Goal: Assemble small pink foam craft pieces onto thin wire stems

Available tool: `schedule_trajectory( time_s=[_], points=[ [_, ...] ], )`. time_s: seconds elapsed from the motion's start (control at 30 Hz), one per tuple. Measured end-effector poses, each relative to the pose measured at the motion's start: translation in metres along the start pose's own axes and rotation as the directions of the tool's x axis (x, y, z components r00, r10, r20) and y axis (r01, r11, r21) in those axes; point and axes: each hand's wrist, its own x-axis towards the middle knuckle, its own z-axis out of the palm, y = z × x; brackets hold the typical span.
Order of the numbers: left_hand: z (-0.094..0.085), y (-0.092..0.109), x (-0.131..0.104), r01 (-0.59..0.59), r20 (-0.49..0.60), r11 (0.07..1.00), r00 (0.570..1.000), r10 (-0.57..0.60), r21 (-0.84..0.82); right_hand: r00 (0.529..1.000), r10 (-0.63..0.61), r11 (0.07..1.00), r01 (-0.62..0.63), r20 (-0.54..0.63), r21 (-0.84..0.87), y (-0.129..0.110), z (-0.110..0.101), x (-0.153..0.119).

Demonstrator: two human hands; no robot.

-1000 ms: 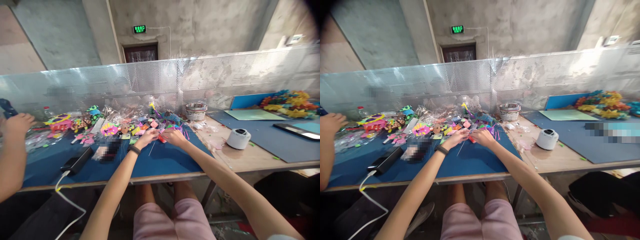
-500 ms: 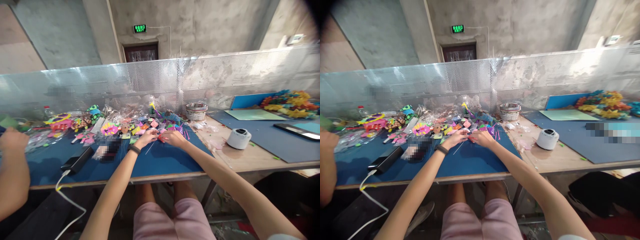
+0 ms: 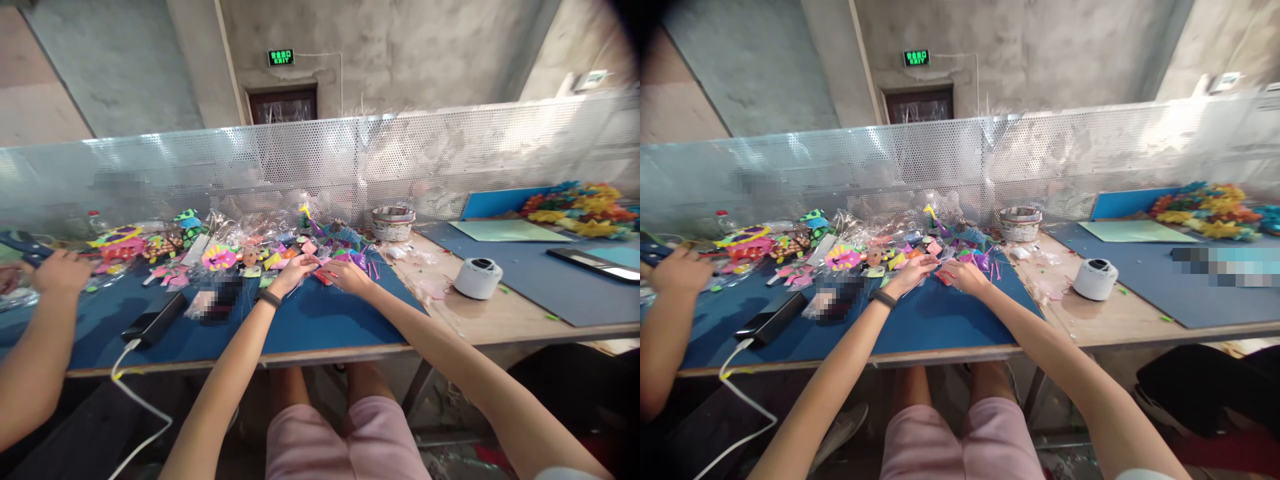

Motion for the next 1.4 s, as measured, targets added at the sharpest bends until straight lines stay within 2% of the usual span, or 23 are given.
schedule_trajectory(
  time_s=[0.33, 0.77, 0.9, 1.03, 1.17, 1.27, 1.4],
  points=[
    [0.004, 0.000, -0.001, 0.007, -0.011, 0.997, 1.000, -0.008, -0.083, 0.996, 0.059, 0.994, -0.053, 0.059, -0.093, 0.000, -0.002, -0.002],
    [0.009, 0.004, -0.004, 0.021, -0.021, 0.993, 1.000, -0.023, -0.118, 0.996, 0.080, 0.992, -0.075, 0.050, -0.106, -0.005, -0.005, 0.000],
    [0.013, 0.006, -0.004, 0.016, -0.065, 0.992, 0.998, -0.024, -0.128, 0.995, 0.086, 0.991, -0.081, 0.044, -0.107, -0.004, -0.004, -0.001],
    [0.018, 0.009, -0.004, 0.066, -0.113, 0.991, 0.990, -0.080, -0.118, 0.995, 0.063, 0.989, -0.052, 0.076, -0.136, -0.003, -0.004, -0.002],
    [0.020, 0.008, -0.004, 0.083, -0.066, 0.994, 0.994, -0.088, -0.074, 0.989, 0.032, 0.982, -0.005, 0.141, -0.190, -0.004, -0.002, -0.002],
    [0.020, 0.006, -0.004, 0.068, -0.042, 0.997, 0.997, -0.070, -0.040, 0.990, 0.020, 0.982, 0.006, 0.138, -0.187, -0.004, -0.002, -0.001],
    [0.018, 0.005, -0.003, 0.051, -0.036, 0.995, 0.998, -0.054, -0.082, 0.989, 0.055, 0.977, -0.025, 0.136, -0.213, -0.005, -0.003, -0.001]
  ],
)
